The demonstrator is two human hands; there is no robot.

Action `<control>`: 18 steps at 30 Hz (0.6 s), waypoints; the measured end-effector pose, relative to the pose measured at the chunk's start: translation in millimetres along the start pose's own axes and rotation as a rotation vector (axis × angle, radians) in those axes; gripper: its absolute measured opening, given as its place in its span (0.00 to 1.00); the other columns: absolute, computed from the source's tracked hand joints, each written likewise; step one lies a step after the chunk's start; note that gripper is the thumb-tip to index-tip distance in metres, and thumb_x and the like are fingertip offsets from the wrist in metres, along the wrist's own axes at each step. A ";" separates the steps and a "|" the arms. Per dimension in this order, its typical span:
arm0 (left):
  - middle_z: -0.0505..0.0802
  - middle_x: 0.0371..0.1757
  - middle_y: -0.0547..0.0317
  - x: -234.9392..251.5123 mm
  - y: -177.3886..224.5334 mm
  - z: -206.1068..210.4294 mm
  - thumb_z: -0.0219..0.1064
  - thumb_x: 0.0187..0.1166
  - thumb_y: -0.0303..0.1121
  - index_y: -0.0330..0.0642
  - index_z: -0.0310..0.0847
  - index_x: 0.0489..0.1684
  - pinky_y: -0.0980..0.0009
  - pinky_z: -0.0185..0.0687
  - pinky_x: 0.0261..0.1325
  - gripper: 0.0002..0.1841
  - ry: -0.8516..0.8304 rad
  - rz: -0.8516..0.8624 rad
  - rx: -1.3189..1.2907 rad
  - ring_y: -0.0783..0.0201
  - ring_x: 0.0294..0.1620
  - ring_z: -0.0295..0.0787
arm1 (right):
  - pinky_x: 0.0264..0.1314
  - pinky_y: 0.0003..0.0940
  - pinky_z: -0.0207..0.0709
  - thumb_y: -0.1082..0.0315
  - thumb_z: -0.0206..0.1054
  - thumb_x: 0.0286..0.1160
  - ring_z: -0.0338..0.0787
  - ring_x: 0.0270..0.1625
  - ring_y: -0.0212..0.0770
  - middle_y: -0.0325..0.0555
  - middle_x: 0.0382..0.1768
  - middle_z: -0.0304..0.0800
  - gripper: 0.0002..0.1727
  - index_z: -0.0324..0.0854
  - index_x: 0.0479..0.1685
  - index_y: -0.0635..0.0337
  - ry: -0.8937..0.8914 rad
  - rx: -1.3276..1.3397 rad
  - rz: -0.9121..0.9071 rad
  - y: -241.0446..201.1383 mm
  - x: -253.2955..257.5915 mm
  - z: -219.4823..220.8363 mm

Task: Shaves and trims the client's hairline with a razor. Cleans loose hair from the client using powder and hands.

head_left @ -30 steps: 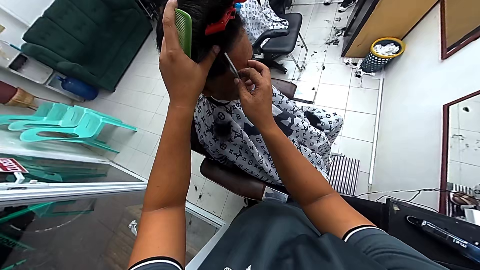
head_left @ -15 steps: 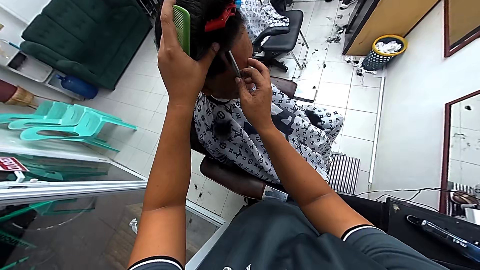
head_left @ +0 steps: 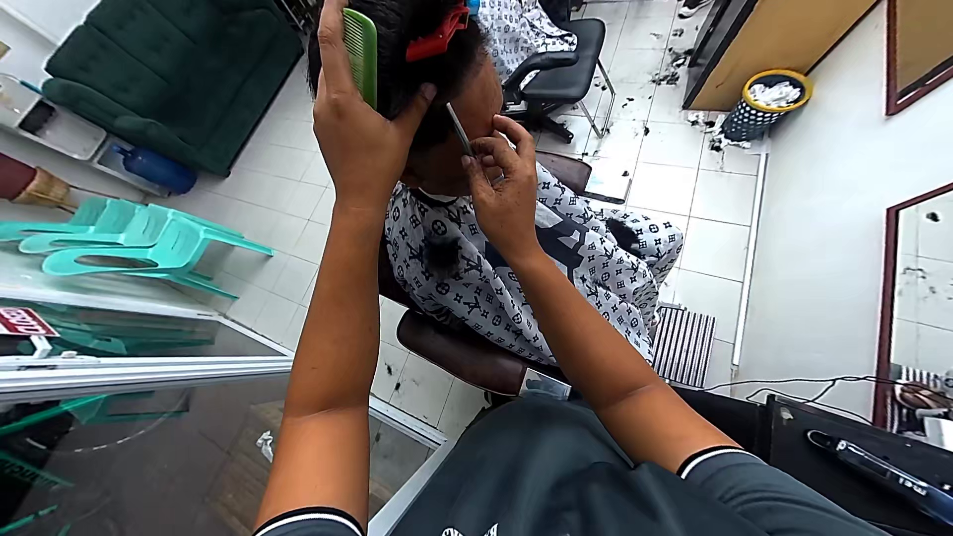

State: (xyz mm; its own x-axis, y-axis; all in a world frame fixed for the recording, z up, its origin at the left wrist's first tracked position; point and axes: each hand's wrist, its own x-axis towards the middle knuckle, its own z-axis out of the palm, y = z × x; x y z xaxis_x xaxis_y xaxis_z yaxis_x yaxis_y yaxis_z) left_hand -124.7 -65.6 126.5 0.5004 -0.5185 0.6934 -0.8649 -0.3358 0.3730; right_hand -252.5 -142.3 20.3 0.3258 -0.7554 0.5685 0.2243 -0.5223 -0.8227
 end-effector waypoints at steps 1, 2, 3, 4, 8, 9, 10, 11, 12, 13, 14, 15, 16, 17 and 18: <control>0.88 0.68 0.45 -0.4 0.3 -0.3 0.78 0.64 0.61 0.34 0.62 0.86 0.63 0.81 0.68 0.53 0.001 0.008 -0.001 0.59 0.64 0.88 | 0.57 0.27 0.83 0.69 0.69 0.77 0.86 0.59 0.40 0.61 0.71 0.78 0.09 0.90 0.48 0.65 -0.003 0.012 -0.009 1.2 2.0 -4.4; 0.88 0.69 0.46 -0.7 0.6 -0.5 0.78 0.64 0.61 0.34 0.62 0.86 0.64 0.81 0.69 0.53 0.001 0.017 -0.005 0.60 0.64 0.87 | 0.57 0.26 0.84 0.70 0.68 0.78 0.88 0.57 0.38 0.60 0.70 0.80 0.10 0.89 0.49 0.66 -0.013 0.024 -0.019 2.8 5.3 -10.6; 0.87 0.69 0.46 -0.8 1.0 -0.7 0.78 0.64 0.60 0.35 0.62 0.86 0.64 0.80 0.69 0.52 0.001 0.023 -0.008 0.60 0.65 0.87 | 0.57 0.28 0.84 0.70 0.67 0.79 0.89 0.57 0.38 0.59 0.69 0.83 0.10 0.88 0.50 0.67 -0.025 0.049 -0.020 4.5 9.2 -17.5; 0.87 0.70 0.45 -1.1 1.0 -0.5 0.78 0.64 0.60 0.35 0.62 0.86 0.64 0.80 0.70 0.53 0.002 0.026 -0.010 0.60 0.66 0.87 | 0.55 0.29 0.84 0.70 0.65 0.80 0.90 0.55 0.37 0.57 0.67 0.85 0.11 0.87 0.52 0.67 -0.052 0.080 -0.001 5.6 13.2 -24.5; 0.87 0.69 0.47 -2.3 0.4 0.5 0.78 0.64 0.60 0.35 0.62 0.86 0.65 0.81 0.69 0.53 0.010 0.029 -0.024 0.62 0.65 0.87 | 0.43 0.27 0.87 0.68 0.65 0.81 0.90 0.43 0.31 0.48 0.65 0.87 0.11 0.87 0.54 0.62 -0.176 0.143 0.137 4.0 26.3 -40.1; 0.87 0.69 0.48 -2.3 0.4 0.4 0.78 0.64 0.60 0.35 0.62 0.86 0.66 0.81 0.69 0.53 0.007 0.027 -0.026 0.63 0.64 0.87 | 0.42 0.26 0.86 0.68 0.65 0.81 0.90 0.43 0.30 0.47 0.65 0.87 0.10 0.88 0.53 0.61 -0.185 0.128 0.148 3.7 27.7 -40.7; 0.87 0.69 0.48 -2.3 0.5 0.1 0.78 0.64 0.60 0.35 0.62 0.86 0.67 0.81 0.68 0.53 0.005 0.024 -0.025 0.63 0.64 0.87 | 0.44 0.26 0.84 0.68 0.66 0.80 0.89 0.43 0.30 0.48 0.66 0.87 0.10 0.89 0.51 0.61 -0.185 0.114 0.147 3.6 28.2 -40.3; 0.88 0.69 0.47 -2.3 0.3 0.2 0.78 0.64 0.60 0.34 0.62 0.86 0.67 0.81 0.68 0.53 0.007 0.026 -0.022 0.63 0.64 0.87 | 0.43 0.25 0.83 0.68 0.66 0.80 0.89 0.42 0.30 0.48 0.66 0.87 0.10 0.89 0.51 0.61 -0.181 0.104 0.144 3.9 28.1 -39.4; 0.88 0.69 0.47 -2.1 0.1 0.4 0.78 0.64 0.61 0.34 0.62 0.86 0.67 0.81 0.68 0.53 0.011 0.029 -0.016 0.63 0.64 0.87 | 0.42 0.25 0.84 0.68 0.66 0.80 0.89 0.42 0.30 0.48 0.65 0.87 0.10 0.89 0.51 0.61 -0.176 0.099 0.143 4.3 27.9 -38.4; 0.88 0.69 0.48 -1.9 0.4 0.5 0.78 0.64 0.61 0.34 0.62 0.86 0.67 0.80 0.68 0.53 0.010 0.027 -0.014 0.63 0.64 0.87 | 0.43 0.25 0.84 0.68 0.66 0.80 0.89 0.42 0.30 0.49 0.65 0.87 0.10 0.88 0.51 0.61 -0.167 0.100 0.142 4.7 27.6 -37.4; 0.88 0.68 0.48 -1.8 0.7 0.3 0.78 0.64 0.61 0.34 0.62 0.86 0.67 0.80 0.68 0.53 0.008 0.027 -0.015 0.63 0.64 0.87 | 0.44 0.26 0.84 0.68 0.66 0.80 0.89 0.43 0.30 0.48 0.65 0.87 0.10 0.88 0.50 0.62 -0.157 0.100 0.142 5.0 27.3 -36.3; 0.88 0.68 0.48 -1.5 0.9 -0.1 0.78 0.64 0.61 0.34 0.62 0.86 0.67 0.80 0.68 0.53 0.008 0.025 -0.015 0.63 0.64 0.87 | 0.45 0.26 0.84 0.68 0.66 0.80 0.89 0.43 0.30 0.48 0.65 0.88 0.09 0.88 0.50 0.61 -0.150 0.096 0.143 5.1 27.4 -35.2; 0.88 0.69 0.48 -1.3 0.9 -0.4 0.78 0.64 0.61 0.35 0.62 0.86 0.66 0.80 0.69 0.53 0.007 0.022 -0.007 0.62 0.65 0.87 | 0.45 0.26 0.84 0.68 0.65 0.80 0.89 0.43 0.30 0.48 0.64 0.88 0.10 0.88 0.51 0.61 -0.148 0.089 0.142 5.0 27.6 -34.3; 0.88 0.68 0.48 -1.2 0.8 -0.4 0.78 0.64 0.61 0.35 0.62 0.86 0.65 0.80 0.69 0.53 0.006 0.020 -0.001 0.61 0.64 0.87 | 0.45 0.26 0.83 0.68 0.65 0.80 0.89 0.43 0.30 0.48 0.64 0.87 0.10 0.88 0.51 0.61 -0.146 0.079 0.139 4.9 27.6 -33.6; 0.88 0.68 0.48 -1.0 1.1 -0.4 0.78 0.64 0.61 0.35 0.62 0.86 0.65 0.80 0.68 0.53 0.002 0.017 0.004 0.62 0.64 0.87 | 0.45 0.26 0.83 0.68 0.65 0.80 0.88 0.43 0.31 0.48 0.64 0.87 0.10 0.88 0.51 0.62 -0.143 0.067 0.129 4.9 27.5 -32.8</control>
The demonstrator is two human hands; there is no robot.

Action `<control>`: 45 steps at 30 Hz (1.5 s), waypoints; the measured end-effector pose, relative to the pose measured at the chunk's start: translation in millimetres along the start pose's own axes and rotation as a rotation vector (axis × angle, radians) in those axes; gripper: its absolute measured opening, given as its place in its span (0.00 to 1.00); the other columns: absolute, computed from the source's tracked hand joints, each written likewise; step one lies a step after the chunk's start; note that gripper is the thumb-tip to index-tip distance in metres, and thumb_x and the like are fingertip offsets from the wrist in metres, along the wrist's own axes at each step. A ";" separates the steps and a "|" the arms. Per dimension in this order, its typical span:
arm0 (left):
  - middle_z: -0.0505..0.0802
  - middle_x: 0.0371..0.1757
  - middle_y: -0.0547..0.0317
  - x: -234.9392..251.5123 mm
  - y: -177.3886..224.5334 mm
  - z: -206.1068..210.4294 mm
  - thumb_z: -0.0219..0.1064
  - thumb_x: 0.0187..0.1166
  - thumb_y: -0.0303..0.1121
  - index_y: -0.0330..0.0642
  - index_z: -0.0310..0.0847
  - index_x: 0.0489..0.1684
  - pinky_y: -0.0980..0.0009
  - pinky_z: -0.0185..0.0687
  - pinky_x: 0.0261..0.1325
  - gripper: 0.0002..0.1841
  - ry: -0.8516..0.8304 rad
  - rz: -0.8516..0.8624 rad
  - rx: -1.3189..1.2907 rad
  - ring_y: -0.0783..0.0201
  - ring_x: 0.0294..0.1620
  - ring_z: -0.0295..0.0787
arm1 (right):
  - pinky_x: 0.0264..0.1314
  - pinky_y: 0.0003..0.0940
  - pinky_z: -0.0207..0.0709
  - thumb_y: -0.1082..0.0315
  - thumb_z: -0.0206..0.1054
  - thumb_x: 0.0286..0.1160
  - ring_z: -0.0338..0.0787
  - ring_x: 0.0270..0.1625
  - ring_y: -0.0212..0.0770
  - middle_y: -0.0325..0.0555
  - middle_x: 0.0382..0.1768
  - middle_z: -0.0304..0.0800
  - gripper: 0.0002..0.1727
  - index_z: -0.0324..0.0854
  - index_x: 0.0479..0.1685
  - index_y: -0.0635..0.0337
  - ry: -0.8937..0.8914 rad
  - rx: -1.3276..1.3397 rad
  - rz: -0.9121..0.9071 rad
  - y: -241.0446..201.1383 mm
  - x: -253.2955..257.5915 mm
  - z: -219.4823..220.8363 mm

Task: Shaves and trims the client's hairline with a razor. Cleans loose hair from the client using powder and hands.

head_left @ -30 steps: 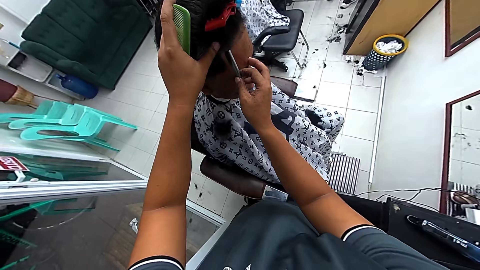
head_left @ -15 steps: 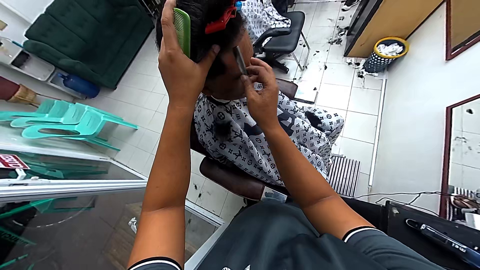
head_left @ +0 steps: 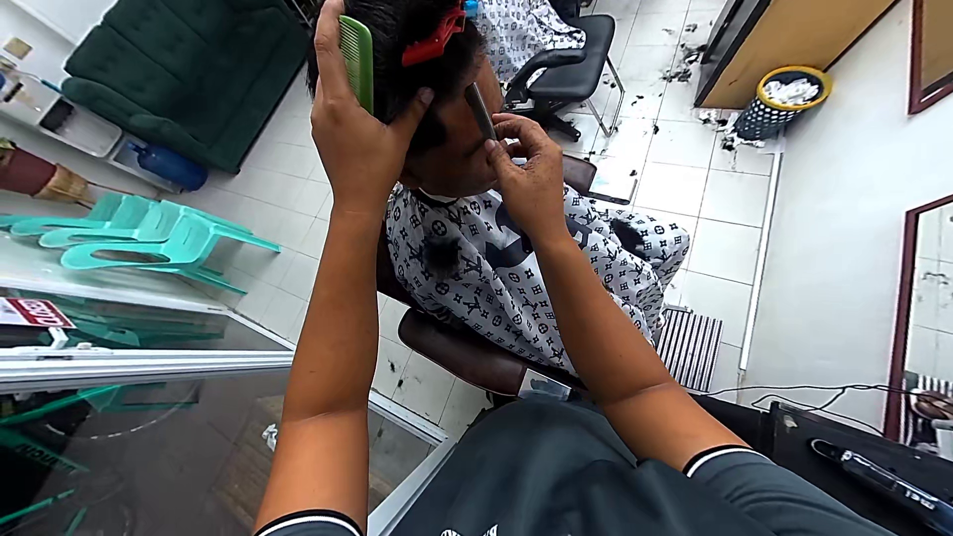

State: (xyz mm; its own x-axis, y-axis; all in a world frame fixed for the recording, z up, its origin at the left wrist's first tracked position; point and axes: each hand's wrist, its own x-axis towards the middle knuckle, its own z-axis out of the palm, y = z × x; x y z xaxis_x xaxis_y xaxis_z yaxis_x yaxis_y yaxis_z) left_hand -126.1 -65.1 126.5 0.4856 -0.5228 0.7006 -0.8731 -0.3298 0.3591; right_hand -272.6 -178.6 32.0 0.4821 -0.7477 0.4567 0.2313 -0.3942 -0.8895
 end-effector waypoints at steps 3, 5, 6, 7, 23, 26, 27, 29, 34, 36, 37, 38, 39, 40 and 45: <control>0.89 0.66 0.48 -0.3 -0.3 0.2 0.77 0.64 0.61 0.35 0.62 0.86 0.66 0.82 0.66 0.53 -0.004 -0.009 -0.004 0.62 0.61 0.88 | 0.47 0.26 0.82 0.68 0.65 0.80 0.88 0.45 0.32 0.51 0.66 0.86 0.11 0.88 0.51 0.63 0.010 -0.036 -0.059 1.6 -1.6 2.0; 0.89 0.66 0.48 -0.3 -0.2 0.2 0.78 0.64 0.61 0.34 0.62 0.86 0.67 0.81 0.65 0.53 -0.005 -0.017 -0.003 0.63 0.61 0.88 | 0.46 0.25 0.82 0.68 0.65 0.80 0.88 0.44 0.31 0.51 0.66 0.86 0.11 0.88 0.51 0.63 0.015 -0.031 -0.058 1.6 -1.9 2.2; 0.88 0.66 0.48 -0.4 -0.3 0.5 0.78 0.64 0.61 0.35 0.61 0.87 0.68 0.81 0.66 0.54 -0.005 -0.019 -0.001 0.64 0.61 0.88 | 0.45 0.25 0.82 0.69 0.65 0.80 0.88 0.43 0.31 0.51 0.66 0.86 0.10 0.88 0.51 0.63 0.017 -0.026 -0.051 1.3 -1.9 2.3; 0.89 0.66 0.49 -0.5 -0.5 0.8 0.78 0.63 0.62 0.35 0.61 0.87 0.68 0.81 0.65 0.54 -0.001 -0.017 0.001 0.64 0.60 0.88 | 0.45 0.25 0.82 0.69 0.65 0.80 0.88 0.43 0.31 0.51 0.65 0.86 0.10 0.88 0.51 0.63 0.021 -0.028 -0.045 0.7 -2.1 2.7; 0.89 0.64 0.48 1.3 -4.0 1.8 0.77 0.64 0.63 0.33 0.62 0.86 0.67 0.82 0.64 0.54 0.005 -0.009 -0.015 0.64 0.59 0.88 | 0.54 0.26 0.82 0.69 0.66 0.79 0.89 0.53 0.35 0.54 0.66 0.86 0.10 0.90 0.48 0.64 0.059 -0.100 -0.104 -1.2 -7.2 10.9; 0.89 0.65 0.48 1.1 -3.5 1.9 0.77 0.64 0.62 0.33 0.61 0.86 0.67 0.82 0.64 0.54 0.000 -0.017 -0.019 0.63 0.59 0.88 | 0.51 0.26 0.82 0.69 0.66 0.79 0.89 0.50 0.35 0.55 0.67 0.86 0.10 0.90 0.49 0.64 0.074 -0.109 -0.105 -1.1 -8.4 13.9; 0.89 0.65 0.47 1.0 -2.8 1.4 0.77 0.64 0.62 0.33 0.61 0.86 0.67 0.82 0.65 0.54 -0.003 -0.022 -0.017 0.63 0.60 0.88 | 0.51 0.25 0.82 0.69 0.66 0.79 0.89 0.50 0.35 0.55 0.67 0.85 0.10 0.90 0.49 0.65 0.075 -0.112 -0.108 -1.5 -9.4 15.3; 0.89 0.65 0.47 0.8 -2.4 1.7 0.78 0.64 0.62 0.32 0.61 0.86 0.67 0.82 0.65 0.54 0.000 -0.023 -0.017 0.63 0.60 0.88 | 0.52 0.24 0.82 0.69 0.67 0.78 0.88 0.51 0.35 0.56 0.67 0.84 0.10 0.90 0.48 0.65 0.077 -0.115 -0.117 -1.8 -10.3 16.1; 0.88 0.67 0.46 0.6 -2.9 1.5 0.78 0.64 0.61 0.32 0.62 0.85 0.66 0.81 0.68 0.54 0.003 -0.017 -0.032 0.62 0.63 0.88 | 0.50 0.24 0.81 0.70 0.66 0.78 0.88 0.49 0.34 0.56 0.67 0.85 0.10 0.89 0.48 0.66 0.089 -0.117 -0.106 -1.8 -10.9 17.2; 0.88 0.68 0.46 0.4 -3.7 2.4 0.78 0.64 0.61 0.31 0.62 0.85 0.66 0.81 0.69 0.54 0.009 -0.014 -0.028 0.62 0.63 0.88 | 0.51 0.23 0.82 0.70 0.66 0.78 0.88 0.49 0.34 0.57 0.67 0.83 0.10 0.89 0.48 0.66 0.089 -0.116 -0.117 -2.2 -12.7 19.9; 0.88 0.68 0.46 0.6 -4.2 2.6 0.77 0.64 0.62 0.31 0.62 0.85 0.66 0.81 0.68 0.54 0.008 -0.015 -0.028 0.62 0.63 0.87 | 0.50 0.23 0.82 0.70 0.67 0.78 0.87 0.49 0.34 0.57 0.67 0.83 0.10 0.90 0.48 0.66 0.090 -0.115 -0.118 -2.1 -13.1 20.3; 0.88 0.67 0.46 0.6 -4.6 2.9 0.77 0.64 0.62 0.31 0.62 0.85 0.66 0.81 0.68 0.54 0.008 -0.011 -0.031 0.62 0.63 0.87 | 0.50 0.23 0.82 0.70 0.66 0.78 0.88 0.49 0.34 0.57 0.67 0.83 0.10 0.89 0.48 0.66 0.092 -0.111 -0.117 -1.8 -13.1 19.9; 0.88 0.67 0.46 0.7 -5.1 2.9 0.78 0.64 0.62 0.30 0.62 0.85 0.66 0.81 0.69 0.54 0.010 -0.006 -0.034 0.62 0.64 0.87 | 0.50 0.24 0.81 0.70 0.66 0.78 0.88 0.49 0.34 0.57 0.67 0.84 0.10 0.89 0.47 0.66 0.096 -0.108 -0.114 -1.2 -12.8 19.4; 0.88 0.67 0.45 0.7 -5.2 2.8 0.78 0.63 0.62 0.29 0.62 0.84 0.66 0.81 0.69 0.55 0.014 -0.005 -0.033 0.61 0.64 0.87 | 0.50 0.24 0.82 0.70 0.66 0.78 0.88 0.49 0.34 0.57 0.67 0.84 0.10 0.89 0.48 0.66 0.099 -0.109 -0.114 -0.8 -12.5 19.2; 0.88 0.67 0.45 0.9 -5.2 2.8 0.78 0.63 0.63 0.30 0.62 0.85 0.66 0.81 0.69 0.55 0.007 -0.022 -0.028 0.62 0.64 0.87 | 0.49 0.24 0.81 0.69 0.67 0.78 0.86 0.48 0.34 0.58 0.69 0.81 0.10 0.90 0.49 0.64 0.088 -0.135 -0.117 -3.7 -14.4 23.6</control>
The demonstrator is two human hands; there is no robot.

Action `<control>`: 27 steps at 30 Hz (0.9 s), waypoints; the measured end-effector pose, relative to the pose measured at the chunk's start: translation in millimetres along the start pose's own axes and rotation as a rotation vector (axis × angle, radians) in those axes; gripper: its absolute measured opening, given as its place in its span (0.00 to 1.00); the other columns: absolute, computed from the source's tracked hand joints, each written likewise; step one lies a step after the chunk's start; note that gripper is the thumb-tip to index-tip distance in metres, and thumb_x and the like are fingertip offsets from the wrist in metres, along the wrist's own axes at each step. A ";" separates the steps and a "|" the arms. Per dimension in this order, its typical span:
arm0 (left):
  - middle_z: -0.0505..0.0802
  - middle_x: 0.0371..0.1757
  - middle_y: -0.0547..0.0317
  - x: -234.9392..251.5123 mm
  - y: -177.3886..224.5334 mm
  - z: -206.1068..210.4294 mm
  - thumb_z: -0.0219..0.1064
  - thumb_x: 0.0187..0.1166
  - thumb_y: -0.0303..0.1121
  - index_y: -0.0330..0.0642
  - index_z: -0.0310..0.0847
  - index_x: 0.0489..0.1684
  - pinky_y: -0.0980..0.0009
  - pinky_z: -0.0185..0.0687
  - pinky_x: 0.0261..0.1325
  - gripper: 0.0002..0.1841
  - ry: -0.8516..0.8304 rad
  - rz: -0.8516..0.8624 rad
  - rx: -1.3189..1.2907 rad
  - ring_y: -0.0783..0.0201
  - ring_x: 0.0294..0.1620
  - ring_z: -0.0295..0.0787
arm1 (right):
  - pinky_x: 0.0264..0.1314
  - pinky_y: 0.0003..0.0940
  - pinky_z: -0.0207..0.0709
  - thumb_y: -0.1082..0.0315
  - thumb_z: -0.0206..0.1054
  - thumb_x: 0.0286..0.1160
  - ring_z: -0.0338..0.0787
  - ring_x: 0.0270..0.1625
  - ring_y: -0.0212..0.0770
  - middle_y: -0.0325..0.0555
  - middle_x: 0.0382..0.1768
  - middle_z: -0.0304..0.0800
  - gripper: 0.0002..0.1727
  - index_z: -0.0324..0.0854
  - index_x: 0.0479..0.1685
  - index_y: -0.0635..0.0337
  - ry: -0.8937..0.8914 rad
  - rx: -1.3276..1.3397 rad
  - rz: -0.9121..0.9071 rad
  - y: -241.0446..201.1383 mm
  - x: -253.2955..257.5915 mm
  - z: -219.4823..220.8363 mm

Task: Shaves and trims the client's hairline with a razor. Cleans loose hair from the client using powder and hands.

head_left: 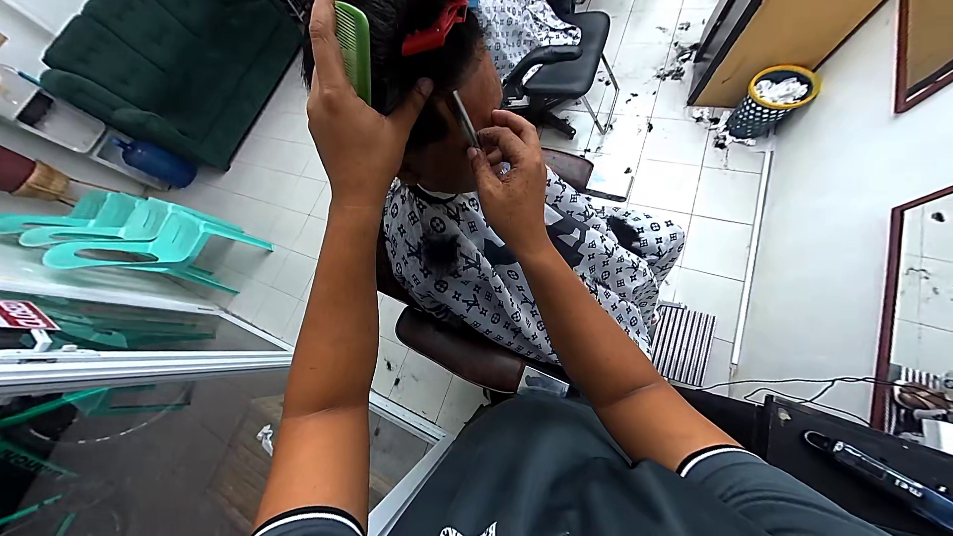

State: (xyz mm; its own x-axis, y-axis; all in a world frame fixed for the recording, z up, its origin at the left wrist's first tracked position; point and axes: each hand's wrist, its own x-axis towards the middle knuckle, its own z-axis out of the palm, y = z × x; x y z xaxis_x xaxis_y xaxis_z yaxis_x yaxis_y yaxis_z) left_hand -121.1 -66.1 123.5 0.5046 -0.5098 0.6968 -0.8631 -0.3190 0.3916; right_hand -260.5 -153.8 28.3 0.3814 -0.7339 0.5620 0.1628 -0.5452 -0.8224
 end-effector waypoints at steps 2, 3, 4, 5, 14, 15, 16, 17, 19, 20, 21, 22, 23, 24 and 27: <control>0.88 0.66 0.45 -0.8 -0.5 -0.5 0.78 0.64 0.63 0.31 0.61 0.85 0.66 0.81 0.67 0.55 -0.006 0.007 -0.008 0.62 0.62 0.88 | 0.52 0.24 0.81 0.68 0.68 0.77 0.87 0.51 0.35 0.59 0.69 0.79 0.11 0.90 0.49 0.65 -0.007 0.019 -0.015 0.4 -0.1 -4.2; 0.89 0.65 0.46 -2.2 -1.0 -2.0 0.77 0.65 0.62 0.31 0.61 0.86 0.67 0.82 0.65 0.54 -0.010 0.023 -0.018 0.63 0.59 0.88 | 0.53 0.24 0.83 0.68 0.69 0.77 0.87 0.52 0.36 0.60 0.69 0.79 0.12 0.90 0.50 0.65 -0.015 0.033 -0.028 0.9 0.9 -10.2; 0.89 0.63 0.49 -4.3 -1.0 -5.4 0.76 0.68 0.60 0.32 0.61 0.86 0.69 0.83 0.59 0.52 -0.015 0.041 -0.034 0.65 0.54 0.88 | 0.53 0.25 0.84 0.67 0.68 0.78 0.88 0.52 0.36 0.60 0.69 0.80 0.13 0.89 0.53 0.66 -0.033 0.036 -0.045 1.3 3.1 -19.2; 0.90 0.59 0.52 -7.2 -0.6 -10.3 0.75 0.72 0.56 0.31 0.61 0.85 0.72 0.81 0.47 0.48 -0.010 0.069 -0.075 0.69 0.45 0.85 | 0.50 0.26 0.84 0.66 0.67 0.81 0.88 0.49 0.35 0.58 0.67 0.82 0.14 0.88 0.55 0.66 -0.061 0.042 -0.067 1.8 6.4 -30.4; 0.94 0.58 0.51 -30.5 69.9 -39.1 0.65 0.86 0.41 0.29 0.74 0.74 0.75 0.81 0.35 0.26 -0.156 0.380 -0.346 0.72 0.40 0.88 | 0.35 0.39 0.82 0.61 0.55 0.92 0.85 0.29 0.37 0.44 0.32 0.90 0.18 0.83 0.66 0.60 -0.606 -0.146 -0.482 -29.7 64.6 -113.0; 0.94 0.56 0.53 -32.3 72.4 -36.0 0.66 0.85 0.40 0.31 0.75 0.75 0.76 0.81 0.35 0.26 -0.172 0.351 -0.354 0.72 0.39 0.87 | 0.34 0.38 0.81 0.61 0.55 0.92 0.85 0.29 0.37 0.44 0.31 0.89 0.18 0.82 0.66 0.61 -0.632 -0.133 -0.509 -32.9 70.7 -116.2; 0.94 0.53 0.54 -35.0 73.4 -32.9 0.67 0.85 0.38 0.30 0.75 0.75 0.76 0.82 0.36 0.25 -0.154 0.313 -0.366 0.73 0.38 0.87 | 0.34 0.36 0.81 0.62 0.54 0.92 0.84 0.29 0.35 0.44 0.31 0.88 0.17 0.81 0.66 0.63 -0.649 -0.106 -0.527 -34.1 77.2 -120.2; 0.93 0.50 0.56 -38.7 73.2 -29.7 0.66 0.85 0.36 0.29 0.74 0.75 0.76 0.82 0.36 0.25 -0.098 0.264 -0.377 0.73 0.37 0.86 | 0.33 0.33 0.81 0.63 0.54 0.92 0.83 0.28 0.33 0.43 0.30 0.86 0.17 0.79 0.66 0.66 -0.657 -0.064 -0.538 -33.0 84.3 -124.5; 0.92 0.45 0.57 -46.8 69.2 -19.0 0.68 0.83 0.35 0.26 0.72 0.73 0.78 0.76 0.28 0.26 0.103 0.164 -0.340 0.75 0.29 0.81 | 0.33 0.29 0.80 0.64 0.52 0.93 0.81 0.27 0.29 0.40 0.29 0.83 0.18 0.72 0.68 0.70 -0.675 0.007 -0.515 -25.1 99.8 -133.4; 0.91 0.44 0.55 -50.6 65.6 -11.0 0.72 0.81 0.38 0.24 0.71 0.72 0.78 0.72 0.24 0.29 0.202 0.123 -0.280 0.74 0.27 0.78 | 0.33 0.27 0.81 0.63 0.52 0.94 0.81 0.27 0.27 0.39 0.30 0.83 0.18 0.71 0.68 0.70 -0.686 0.018 -0.505 -20.0 107.6 -136.9; 0.90 0.47 0.51 -55.0 61.6 -2.6 0.76 0.76 0.45 0.24 0.72 0.73 0.75 0.74 0.28 0.35 0.263 0.081 -0.188 0.71 0.30 0.79 | 0.34 0.26 0.81 0.63 0.52 0.94 0.82 0.28 0.26 0.38 0.30 0.84 0.18 0.71 0.67 0.69 -0.713 0.018 -0.500 -15.0 114.9 -139.2; 0.88 0.53 0.44 -59.0 58.1 5.7 0.79 0.71 0.52 0.27 0.73 0.74 0.70 0.80 0.38 0.41 0.281 0.043 -0.097 0.64 0.39 0.82 | 0.35 0.26 0.81 0.62 0.52 0.93 0.83 0.29 0.26 0.38 0.32 0.86 0.17 0.72 0.66 0.68 -0.754 0.007 -0.505 -10.7 121.3 -140.0; 0.86 0.59 0.38 -61.1 54.7 14.1 0.81 0.65 0.56 0.29 0.74 0.76 0.63 0.83 0.53 0.45 0.271 0.019 -0.033 0.55 0.52 0.85 | 0.38 0.27 0.83 0.62 0.54 0.93 0.85 0.31 0.27 0.40 0.35 0.88 0.17 0.74 0.65 0.66 -0.802 -0.023 -0.523 -8.0 127.4 -139.7; 0.84 0.62 0.34 -61.1 50.3 22.1 0.82 0.61 0.58 0.31 0.74 0.77 0.59 0.83 0.59 0.48 0.259 0.004 0.002 0.49 0.58 0.84 | 0.42 0.29 0.84 0.61 0.56 0.91 0.87 0.35 0.29 0.42 0.38 0.90 0.16 0.77 0.63 0.65 -0.848 -0.064 -0.559 -7.0 132.6 -137.8; 0.84 0.65 0.34 -51.3 39.4 26.5 0.81 0.63 0.58 0.33 0.75 0.77 0.56 0.83 0.62 0.46 0.225 -0.070 0.052 0.47 0.63 0.85 | 0.66 0.46 0.80 0.61 0.61 0.87 0.89 0.59 0.47 0.51 0.56 0.93 0.15 0.88 0.56 0.60 -0.912 -0.188 -0.690 -6.9 142.3 -123.4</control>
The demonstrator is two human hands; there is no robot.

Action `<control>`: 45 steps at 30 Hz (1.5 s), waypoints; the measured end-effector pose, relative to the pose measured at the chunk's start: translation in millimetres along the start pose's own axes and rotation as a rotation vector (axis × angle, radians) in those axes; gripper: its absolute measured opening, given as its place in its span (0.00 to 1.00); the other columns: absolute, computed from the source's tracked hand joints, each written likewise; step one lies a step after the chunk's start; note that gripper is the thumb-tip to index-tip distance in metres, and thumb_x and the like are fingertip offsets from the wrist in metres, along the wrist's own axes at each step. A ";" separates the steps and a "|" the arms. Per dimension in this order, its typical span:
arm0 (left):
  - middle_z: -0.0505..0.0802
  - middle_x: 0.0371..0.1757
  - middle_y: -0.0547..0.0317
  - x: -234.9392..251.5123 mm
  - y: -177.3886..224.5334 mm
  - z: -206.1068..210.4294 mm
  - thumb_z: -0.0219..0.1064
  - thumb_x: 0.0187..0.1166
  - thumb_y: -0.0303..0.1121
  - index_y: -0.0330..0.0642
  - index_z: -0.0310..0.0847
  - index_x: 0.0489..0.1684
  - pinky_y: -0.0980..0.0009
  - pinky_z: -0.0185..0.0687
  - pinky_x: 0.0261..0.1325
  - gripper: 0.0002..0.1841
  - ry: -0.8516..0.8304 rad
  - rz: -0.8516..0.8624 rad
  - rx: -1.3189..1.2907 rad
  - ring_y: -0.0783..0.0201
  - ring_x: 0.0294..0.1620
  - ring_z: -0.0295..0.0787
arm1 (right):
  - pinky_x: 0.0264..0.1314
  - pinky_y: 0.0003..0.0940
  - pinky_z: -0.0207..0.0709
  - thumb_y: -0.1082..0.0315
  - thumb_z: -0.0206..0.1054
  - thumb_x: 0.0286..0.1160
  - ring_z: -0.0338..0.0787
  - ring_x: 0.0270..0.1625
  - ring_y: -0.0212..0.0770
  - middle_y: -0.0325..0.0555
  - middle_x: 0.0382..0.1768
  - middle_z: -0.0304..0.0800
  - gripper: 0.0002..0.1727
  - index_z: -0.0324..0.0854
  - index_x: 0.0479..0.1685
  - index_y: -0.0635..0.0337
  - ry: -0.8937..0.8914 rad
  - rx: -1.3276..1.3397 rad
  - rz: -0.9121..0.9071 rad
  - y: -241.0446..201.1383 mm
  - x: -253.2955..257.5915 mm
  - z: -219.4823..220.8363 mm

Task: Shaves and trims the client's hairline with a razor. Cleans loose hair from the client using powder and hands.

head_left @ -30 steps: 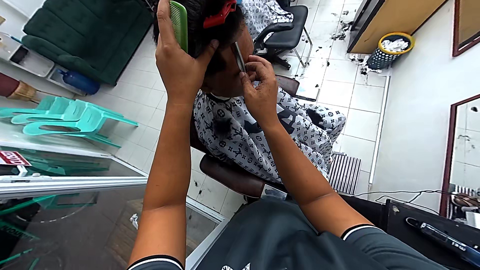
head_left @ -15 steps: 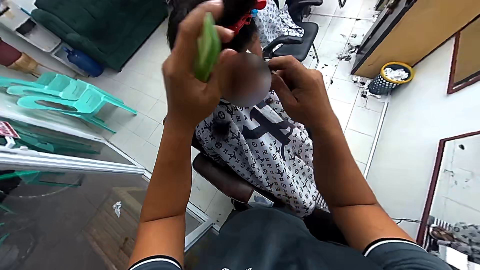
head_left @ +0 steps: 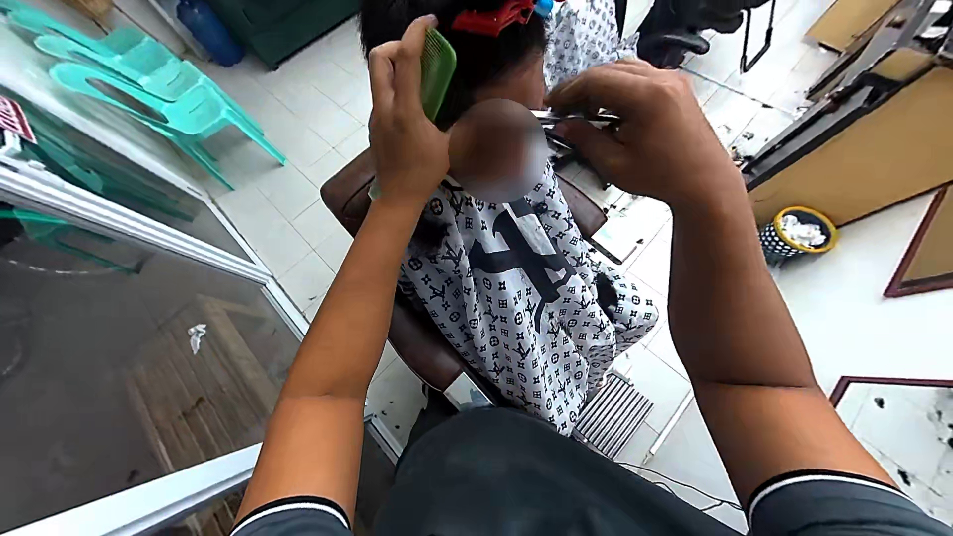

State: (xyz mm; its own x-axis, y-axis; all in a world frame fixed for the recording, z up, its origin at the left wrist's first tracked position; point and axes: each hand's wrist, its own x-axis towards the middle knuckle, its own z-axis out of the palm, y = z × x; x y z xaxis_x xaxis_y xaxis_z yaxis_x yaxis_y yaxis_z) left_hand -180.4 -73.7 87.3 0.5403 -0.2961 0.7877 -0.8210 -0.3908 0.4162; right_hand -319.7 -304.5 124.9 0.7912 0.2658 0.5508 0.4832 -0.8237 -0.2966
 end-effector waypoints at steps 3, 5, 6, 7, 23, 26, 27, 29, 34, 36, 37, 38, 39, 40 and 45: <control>0.87 0.65 0.38 14.8 -5.8 -8.4 0.78 0.68 0.56 0.30 0.74 0.76 0.57 0.81 0.68 0.43 -0.045 -0.080 0.031 0.51 0.65 0.86 | 0.72 0.52 0.74 0.62 0.61 0.85 0.83 0.69 0.55 0.51 0.70 0.86 0.13 0.90 0.51 0.56 -0.037 -0.082 -0.015 10.3 16.5 12.2; 0.89 0.63 0.43 21.1 -9.3 -11.1 0.77 0.68 0.57 0.32 0.76 0.73 0.58 0.81 0.68 0.41 -0.081 -0.113 0.056 0.54 0.63 0.87 | 0.72 0.52 0.73 0.62 0.61 0.84 0.82 0.70 0.55 0.52 0.72 0.84 0.12 0.89 0.50 0.56 -0.043 -0.106 -0.013 14.5 25.1 18.1; 0.90 0.64 0.44 24.0 -10.2 -11.9 0.77 0.67 0.57 0.33 0.76 0.73 0.58 0.81 0.69 0.41 -0.102 -0.129 0.068 0.55 0.63 0.88 | 0.73 0.51 0.73 0.63 0.61 0.84 0.81 0.71 0.55 0.52 0.71 0.84 0.12 0.89 0.50 0.55 -0.041 -0.113 -0.013 16.2 28.8 19.8; 0.90 0.64 0.45 26.2 -10.9 -12.2 0.77 0.67 0.58 0.34 0.77 0.74 0.58 0.80 0.70 0.41 -0.117 -0.141 0.077 0.56 0.64 0.87 | 0.74 0.50 0.73 0.63 0.60 0.84 0.81 0.71 0.55 0.52 0.70 0.84 0.12 0.89 0.51 0.56 -0.036 -0.117 -0.015 17.7 31.8 21.0; 0.92 0.56 0.51 31.0 -15.7 -8.5 0.76 0.64 0.60 0.38 0.85 0.60 0.62 0.82 0.64 0.35 -0.119 -0.203 0.091 0.61 0.56 0.89 | 0.75 0.51 0.72 0.61 0.60 0.85 0.81 0.72 0.55 0.54 0.66 0.86 0.14 0.89 0.53 0.57 -0.014 -0.171 0.013 19.3 44.5 24.8; 0.92 0.55 0.51 30.9 -16.2 -7.7 0.76 0.65 0.60 0.37 0.85 0.59 0.62 0.82 0.63 0.35 -0.113 -0.205 0.091 0.61 0.56 0.89 | 0.76 0.52 0.71 0.62 0.60 0.84 0.81 0.72 0.56 0.54 0.66 0.85 0.14 0.89 0.52 0.57 -0.020 -0.180 0.020 18.0 43.7 25.9; 0.92 0.55 0.51 30.7 -16.2 -7.2 0.76 0.65 0.60 0.38 0.85 0.59 0.62 0.82 0.63 0.35 -0.113 -0.210 0.091 0.62 0.56 0.89 | 0.75 0.51 0.72 0.62 0.59 0.85 0.81 0.72 0.55 0.54 0.66 0.86 0.14 0.89 0.52 0.57 -0.009 -0.186 0.021 18.1 43.3 26.9; 0.93 0.55 0.52 30.5 -16.2 -6.5 0.76 0.64 0.61 0.38 0.85 0.60 0.63 0.82 0.64 0.36 -0.112 -0.216 0.090 0.63 0.56 0.89 | 0.75 0.49 0.72 0.61 0.58 0.85 0.82 0.72 0.53 0.53 0.65 0.86 0.14 0.88 0.53 0.58 0.005 -0.190 0.016 18.7 42.7 28.0; 0.92 0.55 0.51 30.5 -16.3 -6.4 0.76 0.64 0.61 0.36 0.84 0.61 0.62 0.82 0.64 0.37 -0.112 -0.218 0.089 0.61 0.57 0.89 | 0.73 0.52 0.72 0.60 0.60 0.84 0.81 0.70 0.57 0.57 0.69 0.82 0.14 0.91 0.51 0.54 -0.040 -0.187 0.008 18.0 39.1 28.5; 0.92 0.55 0.51 30.4 -16.5 -6.0 0.76 0.64 0.61 0.36 0.84 0.61 0.61 0.82 0.64 0.37 -0.107 -0.217 0.084 0.61 0.57 0.89 | 0.73 0.53 0.72 0.61 0.60 0.84 0.80 0.71 0.57 0.57 0.69 0.82 0.14 0.90 0.51 0.55 -0.042 -0.196 0.014 15.9 38.4 28.7; 0.92 0.55 0.50 30.5 -16.5 -5.6 0.76 0.64 0.61 0.36 0.84 0.61 0.61 0.82 0.63 0.37 -0.105 -0.218 0.083 0.61 0.56 0.89 | 0.75 0.52 0.72 0.61 0.59 0.85 0.80 0.72 0.57 0.56 0.69 0.82 0.14 0.89 0.51 0.56 -0.037 -0.204 0.025 14.5 38.4 28.6; 0.92 0.55 0.50 30.7 -16.2 -5.5 0.76 0.64 0.61 0.36 0.84 0.60 0.61 0.82 0.63 0.37 -0.105 -0.221 0.082 0.61 0.56 0.89 | 0.75 0.51 0.72 0.61 0.59 0.85 0.80 0.72 0.56 0.55 0.69 0.83 0.14 0.88 0.52 0.57 -0.026 -0.210 0.035 13.5 38.6 28.5; 0.92 0.55 0.50 30.8 -15.9 -5.8 0.76 0.64 0.61 0.36 0.84 0.61 0.61 0.82 0.64 0.37 -0.108 -0.223 0.080 0.61 0.57 0.89 | 0.75 0.50 0.72 0.61 0.59 0.85 0.81 0.72 0.56 0.55 0.68 0.84 0.14 0.88 0.52 0.57 -0.016 -0.213 0.040 12.8 38.6 28.6; 0.92 0.56 0.50 30.8 -15.6 -6.0 0.76 0.64 0.61 0.36 0.84 0.61 0.61 0.82 0.64 0.37 -0.110 -0.226 0.077 0.61 0.57 0.89 | 0.74 0.50 0.72 0.61 0.58 0.86 0.81 0.71 0.56 0.54 0.68 0.84 0.14 0.88 0.53 0.58 -0.010 -0.216 0.044 12.1 38.3 28.9; 0.92 0.55 0.51 30.8 -16.3 -5.2 0.77 0.63 0.60 0.37 0.85 0.60 0.61 0.82 0.64 0.36 -0.104 -0.228 0.078 0.62 0.57 0.89 | 0.72 0.53 0.73 0.62 0.59 0.84 0.80 0.72 0.58 0.57 0.71 0.82 0.14 0.89 0.51 0.56 -0.038 -0.223 0.048 9.9 36.1 29.2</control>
State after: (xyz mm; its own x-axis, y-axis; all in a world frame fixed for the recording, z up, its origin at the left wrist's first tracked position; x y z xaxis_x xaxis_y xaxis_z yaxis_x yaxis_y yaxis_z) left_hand -151.3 -71.8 107.1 0.7292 -0.2794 0.6246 -0.6613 -0.5222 0.5384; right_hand -275.3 -288.5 119.1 0.8270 0.2386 0.5091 0.3529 -0.9252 -0.1397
